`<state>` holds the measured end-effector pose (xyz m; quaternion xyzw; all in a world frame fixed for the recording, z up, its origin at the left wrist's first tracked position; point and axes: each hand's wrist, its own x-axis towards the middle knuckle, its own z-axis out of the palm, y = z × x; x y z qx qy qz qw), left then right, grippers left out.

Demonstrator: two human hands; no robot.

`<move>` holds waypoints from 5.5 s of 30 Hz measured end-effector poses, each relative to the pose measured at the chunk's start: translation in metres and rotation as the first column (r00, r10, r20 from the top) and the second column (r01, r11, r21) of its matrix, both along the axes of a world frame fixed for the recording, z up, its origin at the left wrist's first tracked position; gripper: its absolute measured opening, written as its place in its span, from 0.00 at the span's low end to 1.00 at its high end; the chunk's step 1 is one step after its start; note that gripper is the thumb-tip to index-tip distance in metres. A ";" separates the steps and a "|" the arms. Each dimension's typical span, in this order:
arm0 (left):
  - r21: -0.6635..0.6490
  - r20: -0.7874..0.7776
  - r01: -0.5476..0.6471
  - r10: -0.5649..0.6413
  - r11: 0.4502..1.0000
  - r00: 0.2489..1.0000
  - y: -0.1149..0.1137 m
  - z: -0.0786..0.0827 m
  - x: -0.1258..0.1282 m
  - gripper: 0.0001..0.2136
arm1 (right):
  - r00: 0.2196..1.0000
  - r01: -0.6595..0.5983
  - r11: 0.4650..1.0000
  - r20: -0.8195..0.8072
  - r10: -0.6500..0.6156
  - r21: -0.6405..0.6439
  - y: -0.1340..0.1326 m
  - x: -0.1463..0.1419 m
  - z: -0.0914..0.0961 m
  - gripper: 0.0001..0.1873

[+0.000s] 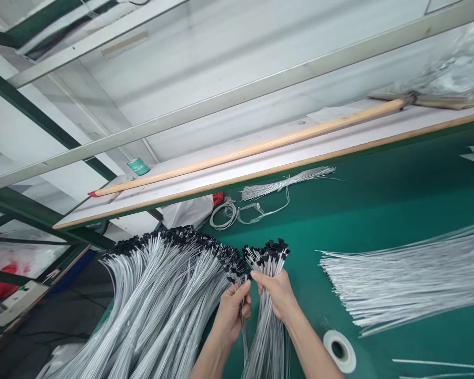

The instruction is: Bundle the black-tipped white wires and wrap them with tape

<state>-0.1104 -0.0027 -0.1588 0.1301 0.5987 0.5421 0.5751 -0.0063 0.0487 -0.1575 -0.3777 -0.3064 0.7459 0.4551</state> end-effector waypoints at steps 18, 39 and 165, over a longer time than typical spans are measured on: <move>0.031 0.044 0.128 -0.129 0.991 0.991 -0.002 0.000 0.002 0.18 | 1.000 0.028 0.994 0.015 -0.026 -0.104 -0.006 -0.011 0.005 0.20; 0.031 -0.068 0.106 -0.104 0.994 0.992 -0.003 0.002 0.000 0.26 | 0.991 -0.009 0.998 -0.132 0.000 -0.063 0.000 0.003 -0.010 0.21; 0.053 -0.112 -0.049 0.055 0.997 0.992 -0.016 0.005 0.018 0.11 | 1.000 -0.002 0.999 0.022 0.003 -0.032 -0.004 0.006 -0.009 0.18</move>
